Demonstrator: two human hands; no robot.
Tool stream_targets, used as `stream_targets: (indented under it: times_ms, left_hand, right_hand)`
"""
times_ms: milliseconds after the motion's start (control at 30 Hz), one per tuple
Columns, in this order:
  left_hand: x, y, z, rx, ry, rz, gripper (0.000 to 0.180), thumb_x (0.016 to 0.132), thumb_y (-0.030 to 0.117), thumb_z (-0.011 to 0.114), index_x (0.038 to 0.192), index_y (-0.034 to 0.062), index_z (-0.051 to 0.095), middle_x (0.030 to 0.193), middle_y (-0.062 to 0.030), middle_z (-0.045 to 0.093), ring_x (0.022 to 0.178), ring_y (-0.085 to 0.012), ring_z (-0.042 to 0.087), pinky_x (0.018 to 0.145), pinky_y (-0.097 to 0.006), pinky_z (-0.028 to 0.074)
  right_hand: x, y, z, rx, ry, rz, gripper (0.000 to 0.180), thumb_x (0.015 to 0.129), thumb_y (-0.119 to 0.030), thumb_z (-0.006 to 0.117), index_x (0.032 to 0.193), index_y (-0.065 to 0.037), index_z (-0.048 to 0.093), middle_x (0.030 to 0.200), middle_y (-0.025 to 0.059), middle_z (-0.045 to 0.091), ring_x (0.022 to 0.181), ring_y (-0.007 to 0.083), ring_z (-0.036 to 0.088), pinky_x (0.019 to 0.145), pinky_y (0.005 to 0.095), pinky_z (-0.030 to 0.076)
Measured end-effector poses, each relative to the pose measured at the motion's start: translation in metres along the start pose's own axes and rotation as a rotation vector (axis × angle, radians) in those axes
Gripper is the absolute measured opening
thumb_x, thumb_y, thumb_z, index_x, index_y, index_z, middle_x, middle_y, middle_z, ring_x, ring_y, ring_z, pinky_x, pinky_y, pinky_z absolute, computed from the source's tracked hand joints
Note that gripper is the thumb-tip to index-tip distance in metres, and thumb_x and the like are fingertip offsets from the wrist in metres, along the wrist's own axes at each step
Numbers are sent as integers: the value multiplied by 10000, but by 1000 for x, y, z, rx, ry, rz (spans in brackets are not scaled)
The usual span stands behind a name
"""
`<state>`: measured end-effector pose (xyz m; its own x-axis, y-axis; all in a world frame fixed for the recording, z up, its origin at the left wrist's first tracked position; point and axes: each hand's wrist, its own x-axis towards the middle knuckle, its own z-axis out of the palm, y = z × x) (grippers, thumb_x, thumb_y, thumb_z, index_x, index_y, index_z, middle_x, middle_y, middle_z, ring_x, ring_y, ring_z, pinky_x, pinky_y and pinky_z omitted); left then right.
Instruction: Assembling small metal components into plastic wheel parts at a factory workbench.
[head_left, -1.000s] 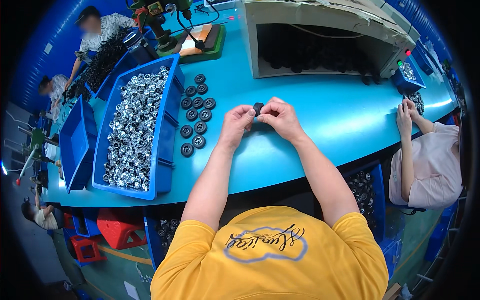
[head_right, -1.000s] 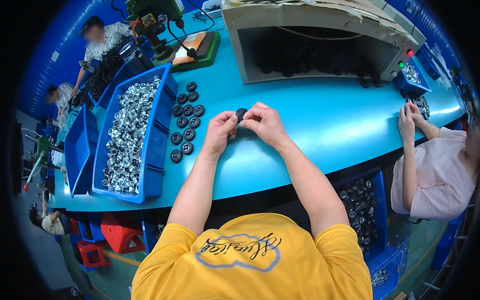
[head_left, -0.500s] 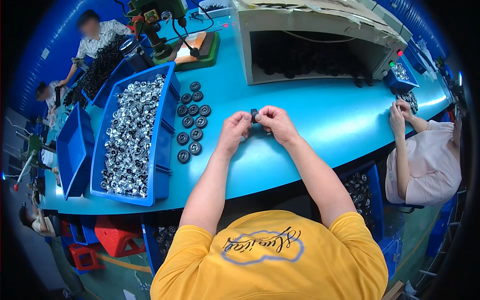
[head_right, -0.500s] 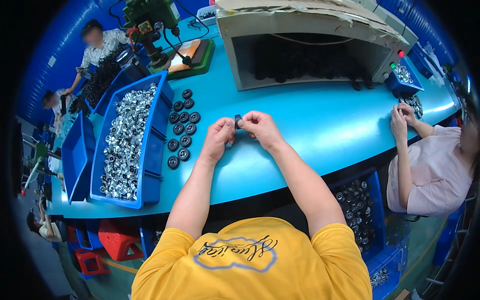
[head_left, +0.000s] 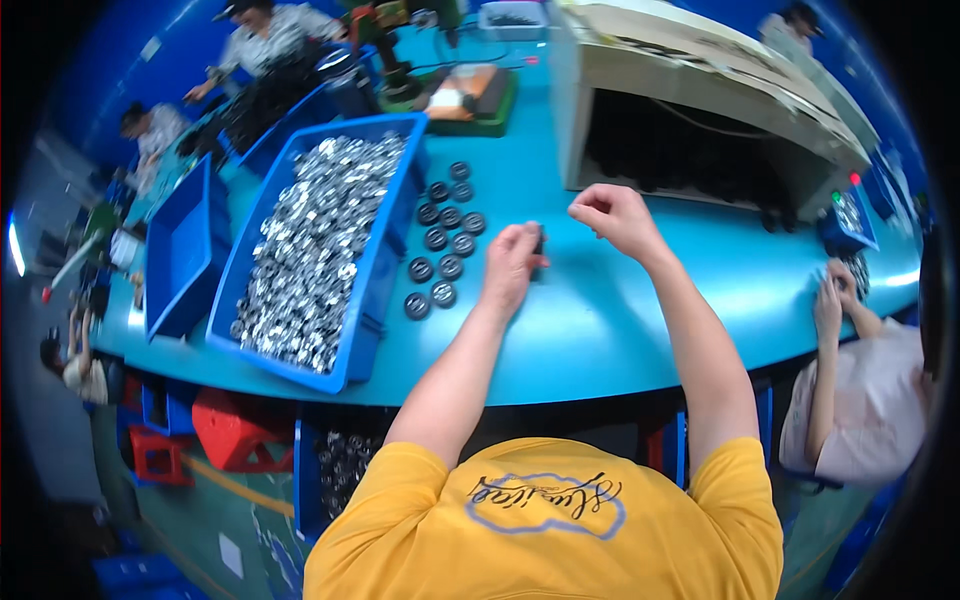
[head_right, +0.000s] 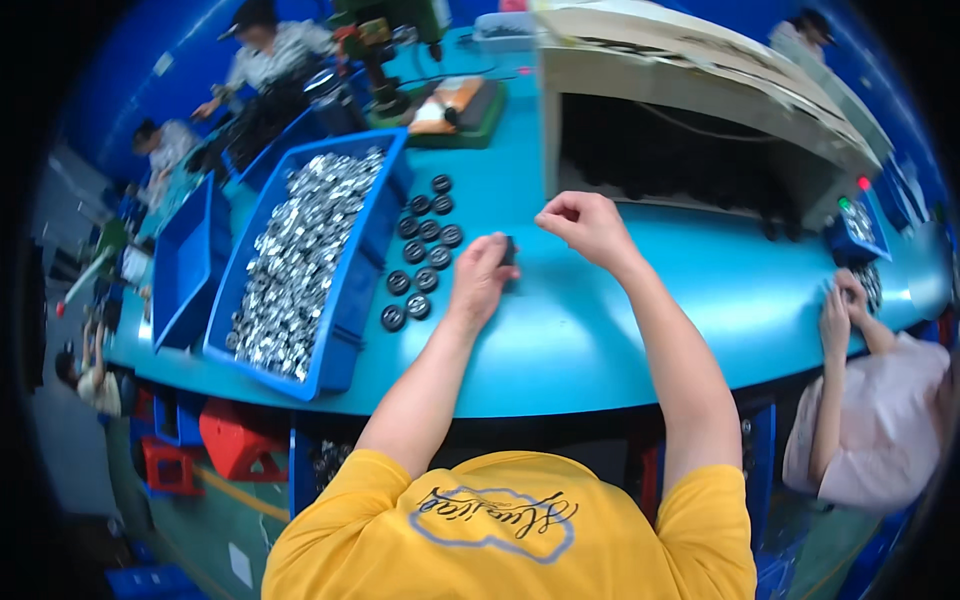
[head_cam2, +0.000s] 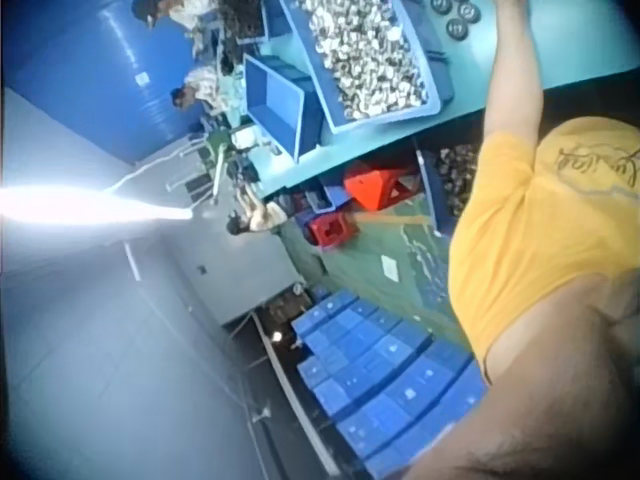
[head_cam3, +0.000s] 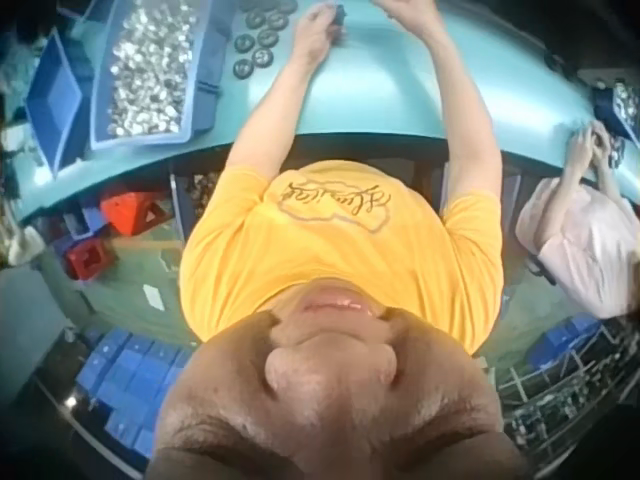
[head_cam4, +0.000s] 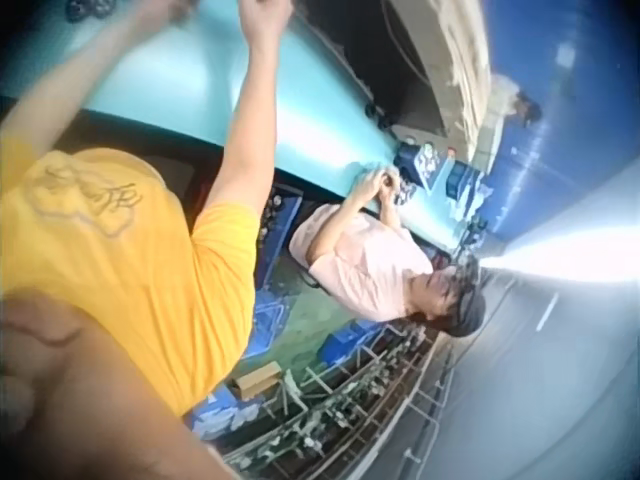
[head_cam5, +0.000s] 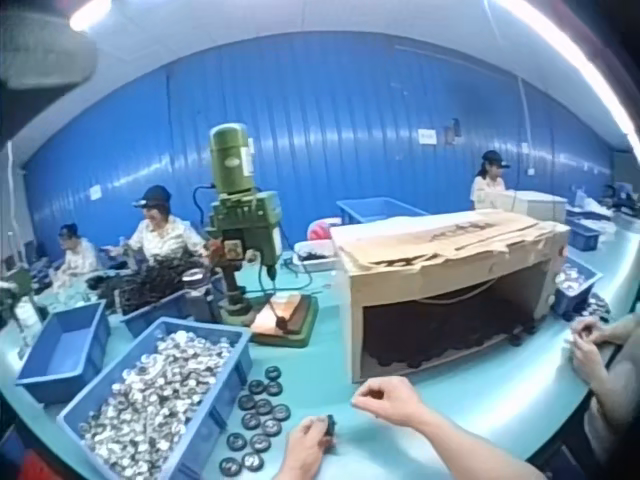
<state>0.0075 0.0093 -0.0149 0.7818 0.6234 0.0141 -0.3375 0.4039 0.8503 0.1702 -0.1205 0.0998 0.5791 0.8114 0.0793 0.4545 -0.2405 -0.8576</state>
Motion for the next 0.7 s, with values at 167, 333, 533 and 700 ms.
stream_targets:
  times_ms: [167, 333, 533, 700]
  left_hand:
    - [0, 7, 14, 117, -58, -14, 284, 1001, 263, 742, 1141, 93, 562, 919, -12, 638, 841, -114, 622, 664, -307, 558]
    - [33, -67, -9, 470, -168, 328, 400, 987, 258, 744, 1291, 88, 545, 1227, -56, 596, 1158, -183, 573, 986, -381, 503]
    - [30, -69, -12, 167, -412, -90, 467, 1017, 252, 729, 1410, 99, 530, 1368, -71, 578, 1307, -212, 526, 1102, -391, 443]
    - [-24, 16, 12, -603, -403, -386, 221, 1092, 277, 613, 1213, 111, 532, 1049, -93, 685, 1016, -158, 664, 873, -328, 549]
  right_hand:
    - [-12, -61, 53, 65, 81, -410, 141, 897, -118, 794, 992, -18, 766, 896, 72, 717, 777, 147, 699, 714, 293, 564]
    - [-8, -177, 139, 22, -223, -756, 109, 904, -116, 759, 1003, -69, 756, 948, 86, 704, 836, 249, 719, 740, 357, 579]
    - [99, -203, 272, -647, -421, -737, 660, 848, -401, 831, 1436, -234, 583, 1413, 141, 576, 1276, 439, 584, 1053, 530, 520]
    - [171, -191, 316, -761, -418, -324, 1110, 672, -644, 896, 1617, -356, 390, 1724, 180, 205, 1482, 586, 320, 1176, 656, 380]
